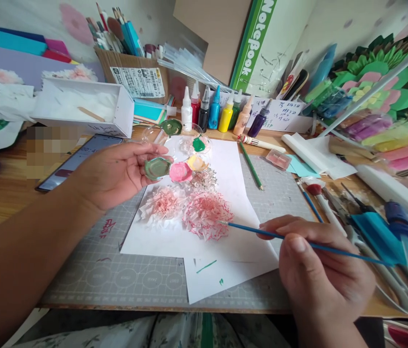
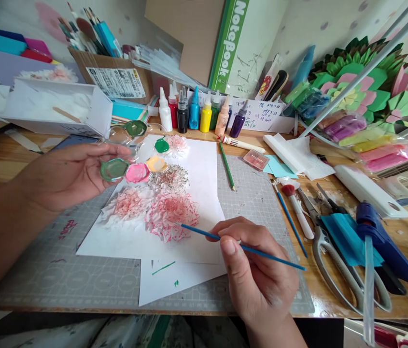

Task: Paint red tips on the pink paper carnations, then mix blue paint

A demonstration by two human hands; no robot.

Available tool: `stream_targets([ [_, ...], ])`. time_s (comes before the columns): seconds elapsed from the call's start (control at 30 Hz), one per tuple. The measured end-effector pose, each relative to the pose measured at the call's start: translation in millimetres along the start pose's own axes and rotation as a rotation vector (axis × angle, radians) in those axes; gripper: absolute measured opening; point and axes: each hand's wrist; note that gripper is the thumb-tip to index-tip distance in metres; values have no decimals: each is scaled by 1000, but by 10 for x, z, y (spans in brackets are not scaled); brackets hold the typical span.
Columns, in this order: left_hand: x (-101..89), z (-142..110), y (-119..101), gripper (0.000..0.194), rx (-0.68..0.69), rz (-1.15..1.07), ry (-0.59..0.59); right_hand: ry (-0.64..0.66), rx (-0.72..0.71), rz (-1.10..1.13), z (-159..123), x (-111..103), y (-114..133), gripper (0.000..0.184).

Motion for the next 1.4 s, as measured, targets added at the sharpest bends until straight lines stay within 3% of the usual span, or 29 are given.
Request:
stream_targets([
  [0.2,-45,7,9,13,-1,-33,58,180,100,-27,-37,-70,98,12],
  [0.3,-55,12,11,14,2,-36,53,202,92,-43,-34,-89,107,14],
  [0.57,-70,31,24,13,-13,-41,70,100,39,-119,-21,-11,77,10],
  [0.83,-59,40,29,13,-16,-36,65,142,67,-122,-23,-28,105,11],
  [1.07,-30,24,17,12,-10,-60,57,65,20,-117,-30,-11,66,9],
  [1.23,-51,30,33,11,-8,-48,45,115,86,-151,-35,-26,76,7],
  [1.4,-63,43,36,11,3,-62,50,29,5,-158,-43,-22,27,9],
])
Point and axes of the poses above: each hand's wrist, its own z-axis towards the middle knuckle, its own x-axis out of the palm, y = z × x, and after that the axes turned 1 degree about x, right-handed
